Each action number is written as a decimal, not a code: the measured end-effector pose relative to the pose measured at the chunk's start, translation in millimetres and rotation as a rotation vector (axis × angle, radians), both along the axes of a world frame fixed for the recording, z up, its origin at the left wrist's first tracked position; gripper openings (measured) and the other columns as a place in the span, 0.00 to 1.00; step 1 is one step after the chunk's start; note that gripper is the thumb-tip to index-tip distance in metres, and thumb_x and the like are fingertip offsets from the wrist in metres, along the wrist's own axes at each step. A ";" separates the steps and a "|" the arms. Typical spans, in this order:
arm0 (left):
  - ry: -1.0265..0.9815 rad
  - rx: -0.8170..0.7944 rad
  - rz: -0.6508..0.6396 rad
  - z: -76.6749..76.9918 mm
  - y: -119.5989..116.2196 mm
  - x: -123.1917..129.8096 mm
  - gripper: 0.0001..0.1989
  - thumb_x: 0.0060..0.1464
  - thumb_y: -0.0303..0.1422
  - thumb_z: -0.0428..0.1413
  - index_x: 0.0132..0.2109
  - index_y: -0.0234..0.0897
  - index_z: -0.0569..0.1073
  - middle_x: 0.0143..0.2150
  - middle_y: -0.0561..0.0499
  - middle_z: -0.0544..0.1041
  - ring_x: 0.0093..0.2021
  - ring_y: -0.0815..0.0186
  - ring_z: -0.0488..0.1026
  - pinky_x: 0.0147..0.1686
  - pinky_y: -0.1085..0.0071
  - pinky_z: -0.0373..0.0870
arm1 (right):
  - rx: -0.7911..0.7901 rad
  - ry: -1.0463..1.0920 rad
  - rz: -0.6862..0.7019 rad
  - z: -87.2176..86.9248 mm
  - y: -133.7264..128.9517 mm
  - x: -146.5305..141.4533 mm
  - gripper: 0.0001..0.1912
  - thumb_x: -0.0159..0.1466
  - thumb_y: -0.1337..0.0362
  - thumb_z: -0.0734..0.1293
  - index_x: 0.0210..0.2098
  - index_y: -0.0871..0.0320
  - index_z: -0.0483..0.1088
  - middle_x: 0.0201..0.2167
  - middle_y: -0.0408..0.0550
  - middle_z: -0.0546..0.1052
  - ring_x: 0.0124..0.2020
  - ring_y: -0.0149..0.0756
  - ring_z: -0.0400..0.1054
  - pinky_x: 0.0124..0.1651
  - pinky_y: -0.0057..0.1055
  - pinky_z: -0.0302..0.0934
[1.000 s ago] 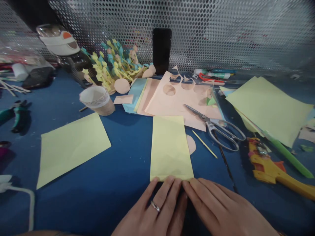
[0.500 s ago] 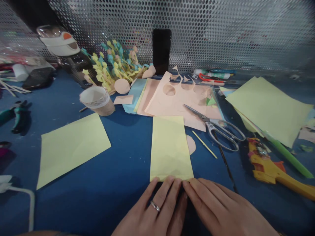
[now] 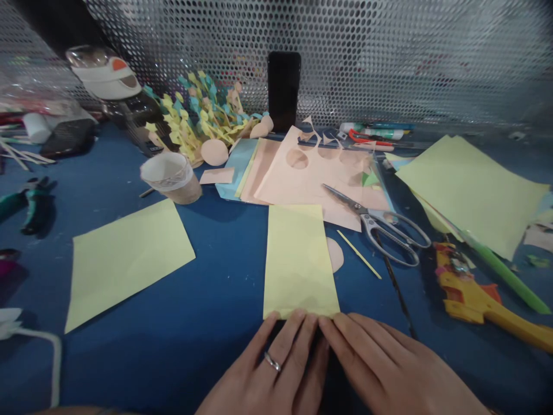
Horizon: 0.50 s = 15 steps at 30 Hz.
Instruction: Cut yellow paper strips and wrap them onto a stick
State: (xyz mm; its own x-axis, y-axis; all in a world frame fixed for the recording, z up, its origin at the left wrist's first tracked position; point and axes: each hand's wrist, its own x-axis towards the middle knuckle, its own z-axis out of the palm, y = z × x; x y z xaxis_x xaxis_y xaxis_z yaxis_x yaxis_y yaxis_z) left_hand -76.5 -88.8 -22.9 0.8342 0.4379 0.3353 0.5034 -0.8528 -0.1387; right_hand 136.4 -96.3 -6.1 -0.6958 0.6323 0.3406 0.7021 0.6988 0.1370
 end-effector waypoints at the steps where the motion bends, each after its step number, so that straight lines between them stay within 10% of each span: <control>1: 0.000 -0.004 -0.002 0.3 0.4 -0.2 0.20 0.60 0.40 0.49 0.55 0.35 0.70 0.55 0.45 0.73 0.57 0.57 0.66 0.57 0.62 0.60 | 0.001 0.000 0.000 0.1 0.0 -0.5 0.21 0.67 0.75 0.49 0.44 0.63 0.71 0.38 0.47 0.80 0.38 0.35 0.74 0.37 0.32 0.69; 15: 0.023 -0.014 0.049 4.4 -1.6 0.8 0.21 0.59 0.41 0.49 0.53 0.33 0.71 0.52 0.45 0.76 0.55 0.56 0.69 0.55 0.61 0.62 | 0.013 0.017 -0.027 -0.7 -2.1 -6.5 0.20 0.64 0.79 0.50 0.41 0.64 0.71 0.38 0.47 0.80 0.37 0.35 0.73 0.38 0.32 0.66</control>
State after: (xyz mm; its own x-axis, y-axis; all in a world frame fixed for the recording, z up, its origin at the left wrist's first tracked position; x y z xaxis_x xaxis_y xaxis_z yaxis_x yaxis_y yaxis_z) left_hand -75.7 -90.4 -18.5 0.8194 0.4827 0.3094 0.5410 -0.8295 -0.1388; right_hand 129.8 -98.4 -6.8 -0.6722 0.6465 0.3609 0.7233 0.6774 0.1338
